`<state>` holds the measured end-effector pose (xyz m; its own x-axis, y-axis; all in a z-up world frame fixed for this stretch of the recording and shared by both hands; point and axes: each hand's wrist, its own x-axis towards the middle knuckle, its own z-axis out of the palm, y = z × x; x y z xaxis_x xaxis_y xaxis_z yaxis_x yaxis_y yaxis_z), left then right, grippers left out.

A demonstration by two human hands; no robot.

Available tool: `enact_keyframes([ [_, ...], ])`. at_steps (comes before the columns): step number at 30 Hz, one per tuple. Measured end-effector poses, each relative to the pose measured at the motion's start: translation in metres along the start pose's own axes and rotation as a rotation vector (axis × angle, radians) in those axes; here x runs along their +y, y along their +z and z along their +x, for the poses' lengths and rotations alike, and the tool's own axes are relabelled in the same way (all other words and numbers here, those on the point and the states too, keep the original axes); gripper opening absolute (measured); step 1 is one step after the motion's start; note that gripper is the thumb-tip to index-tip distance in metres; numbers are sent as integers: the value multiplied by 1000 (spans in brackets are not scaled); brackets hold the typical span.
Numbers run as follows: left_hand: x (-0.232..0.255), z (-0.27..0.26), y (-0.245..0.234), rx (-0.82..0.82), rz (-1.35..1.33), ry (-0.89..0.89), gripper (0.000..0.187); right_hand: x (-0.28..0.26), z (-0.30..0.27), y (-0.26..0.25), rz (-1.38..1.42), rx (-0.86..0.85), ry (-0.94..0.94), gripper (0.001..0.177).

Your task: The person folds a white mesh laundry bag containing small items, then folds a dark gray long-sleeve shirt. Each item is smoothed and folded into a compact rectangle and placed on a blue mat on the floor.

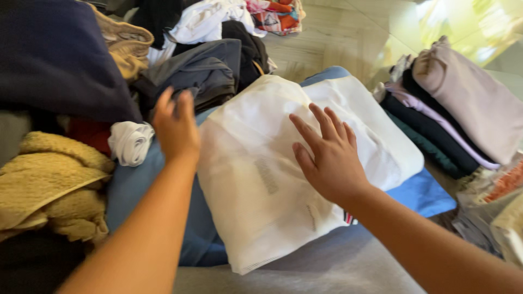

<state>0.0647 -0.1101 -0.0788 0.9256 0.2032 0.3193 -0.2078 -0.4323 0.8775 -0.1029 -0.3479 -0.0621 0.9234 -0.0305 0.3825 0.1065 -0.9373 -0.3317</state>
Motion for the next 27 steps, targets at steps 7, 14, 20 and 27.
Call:
enact_keyframes([
  [7, -3, -101, -41, -360, -454, -983, 86, 20, 68, 21, 88, -148, 503, 94],
  [14, 6, -98, -34, -424, -459, -958, 89, 37, 78, 3, 577, -610, 876, 93],
  [20, 14, -101, -42, -199, -71, -757, 89, 25, 90, 10, 631, -779, 761, 78],
  [27, 66, -100, -26, -344, 60, -548, 73, 62, 69, -19, 707, -836, 964, 65],
])
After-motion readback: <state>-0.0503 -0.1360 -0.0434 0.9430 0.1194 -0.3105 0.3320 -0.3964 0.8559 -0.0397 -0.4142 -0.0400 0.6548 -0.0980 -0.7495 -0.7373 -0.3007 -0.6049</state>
